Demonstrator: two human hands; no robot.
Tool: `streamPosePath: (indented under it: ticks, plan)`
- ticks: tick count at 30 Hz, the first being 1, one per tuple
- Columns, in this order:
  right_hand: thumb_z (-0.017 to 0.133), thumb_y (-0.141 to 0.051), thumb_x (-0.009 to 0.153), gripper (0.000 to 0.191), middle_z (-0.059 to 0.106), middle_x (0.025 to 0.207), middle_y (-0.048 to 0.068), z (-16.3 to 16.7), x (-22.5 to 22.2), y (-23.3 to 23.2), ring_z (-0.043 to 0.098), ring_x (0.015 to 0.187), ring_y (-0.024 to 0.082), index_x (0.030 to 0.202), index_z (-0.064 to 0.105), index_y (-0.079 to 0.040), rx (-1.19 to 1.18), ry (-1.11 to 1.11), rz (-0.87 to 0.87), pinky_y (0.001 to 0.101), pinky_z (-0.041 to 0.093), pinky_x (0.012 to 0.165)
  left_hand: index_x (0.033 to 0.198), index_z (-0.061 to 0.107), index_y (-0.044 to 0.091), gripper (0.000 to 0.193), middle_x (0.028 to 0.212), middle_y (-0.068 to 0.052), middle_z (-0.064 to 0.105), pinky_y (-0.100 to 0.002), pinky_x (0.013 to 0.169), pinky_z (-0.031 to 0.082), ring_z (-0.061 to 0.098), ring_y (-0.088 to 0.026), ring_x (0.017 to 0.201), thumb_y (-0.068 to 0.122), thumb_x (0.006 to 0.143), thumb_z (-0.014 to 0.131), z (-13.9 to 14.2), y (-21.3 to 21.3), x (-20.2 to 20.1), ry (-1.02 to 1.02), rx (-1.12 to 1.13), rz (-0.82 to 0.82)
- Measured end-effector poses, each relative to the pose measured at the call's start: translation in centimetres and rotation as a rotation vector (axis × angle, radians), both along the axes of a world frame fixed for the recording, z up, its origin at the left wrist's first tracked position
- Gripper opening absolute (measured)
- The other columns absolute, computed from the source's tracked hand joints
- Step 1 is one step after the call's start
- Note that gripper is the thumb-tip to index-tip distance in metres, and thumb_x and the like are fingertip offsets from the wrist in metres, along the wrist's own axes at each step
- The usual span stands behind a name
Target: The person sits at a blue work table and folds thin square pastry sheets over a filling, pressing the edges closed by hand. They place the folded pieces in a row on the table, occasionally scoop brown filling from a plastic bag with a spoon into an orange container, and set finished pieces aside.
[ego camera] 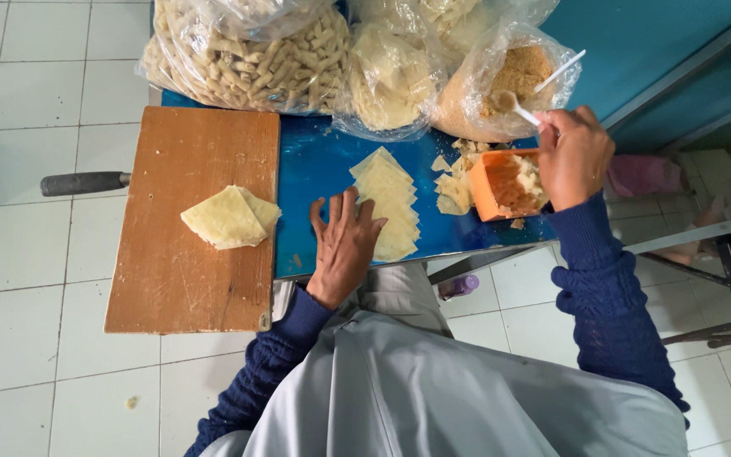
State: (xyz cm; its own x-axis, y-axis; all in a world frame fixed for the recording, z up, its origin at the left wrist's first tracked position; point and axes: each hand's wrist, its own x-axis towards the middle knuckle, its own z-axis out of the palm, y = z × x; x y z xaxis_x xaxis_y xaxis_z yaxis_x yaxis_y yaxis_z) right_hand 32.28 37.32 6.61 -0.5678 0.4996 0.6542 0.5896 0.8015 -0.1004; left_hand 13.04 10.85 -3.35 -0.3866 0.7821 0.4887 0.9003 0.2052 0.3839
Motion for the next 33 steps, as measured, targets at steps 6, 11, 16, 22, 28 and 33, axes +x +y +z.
streamPosePath:
  ticks: [6, 11, 16, 22, 28, 33]
  plan:
    - [0.069, -0.003, 0.099, 0.018, 0.073, 0.089, 0.011, -0.5, 0.5, 1.1, 0.066, 0.072, 0.015, 0.115, 0.078, -0.003, -0.46, 0.186, 0.114, 0.0307, 0.051, 0.067, 0.128, 0.062, 0.007, 0.032, 0.12, -0.013, 0.05, -0.055, 0.108, 0.029, 0.049, -0.028, 0.116, 0.023, 0.101, 0.063, 0.0, -0.7, 0.0, -0.038, -0.004, -0.002]
    - [0.066, -0.003, 0.102, 0.018, 0.07, 0.085, 0.002, -0.5, 1.3, 2.1, 0.062, 0.073, 0.004, 0.116, 0.078, 0.0, -0.651, 0.293, 0.146, 0.021, 0.049, 0.067, 0.132, 0.06, 0.007, 0.037, 0.119, -0.013, 0.052, -0.054, 0.107, 0.03, 0.052, -0.029, 0.112, 0.02, 0.097, 0.065, 0.4, -1.1, 0.1, -0.017, 0.059, -0.012]
    - [0.065, 0.0, 0.102, 0.019, 0.068, 0.088, -0.003, 0.0, 2.0, 2.1, 0.057, 0.075, 0.002, 0.117, 0.076, 0.002, -0.788, 0.418, 0.188, 0.0178, 0.047, 0.069, 0.121, 0.058, 0.005, 0.034, 0.113, -0.012, 0.054, -0.047, 0.097, 0.037, 0.053, -0.03, 0.105, 0.018, 0.093, 0.071, 1.0, -2.0, 0.3, -0.097, 0.113, -0.016]
    - [0.063, -0.001, 0.105, 0.019, 0.067, 0.093, -0.002, -0.6, 3.5, -1.9, 0.054, 0.079, 0.003, 0.121, 0.073, 0.004, -0.983, 0.447, 0.328, 0.0182, 0.044, 0.073, 0.105, 0.056, 0.007, 0.036, 0.101, -0.011, 0.051, -0.045, 0.08, 0.036, 0.05, -0.032, 0.096, 0.023, 0.084, 0.079, 0.6, -3.5, 0.7, -0.126, 0.149, 0.027]
    - [0.065, -0.004, 0.099, 0.023, 0.068, 0.092, 0.0, -5.7, 2.2, -9.2, 0.058, 0.077, 0.005, 0.119, 0.074, 0.001, -1.073, 0.224, 0.384, 0.0208, 0.047, 0.07, 0.101, 0.055, 0.009, 0.033, 0.1, -0.01, 0.049, -0.045, 0.082, 0.036, 0.049, -0.032, 0.098, 0.023, 0.083, 0.079, -0.3, -3.6, 1.4, -0.164, 0.124, 0.066]
    - [0.066, -0.001, 0.098, 0.015, 0.072, 0.096, 0.004, -7.5, 0.6, -13.6, 0.062, 0.076, 0.01, 0.111, 0.074, -0.001, -0.874, 0.162, 0.405, 0.0251, 0.05, 0.068, 0.1, 0.056, 0.01, 0.029, 0.101, -0.01, 0.049, -0.045, 0.081, 0.035, 0.049, -0.031, 0.098, 0.021, 0.084, 0.077, -0.7, -3.2, 1.7, -0.197, 0.117, 0.125]
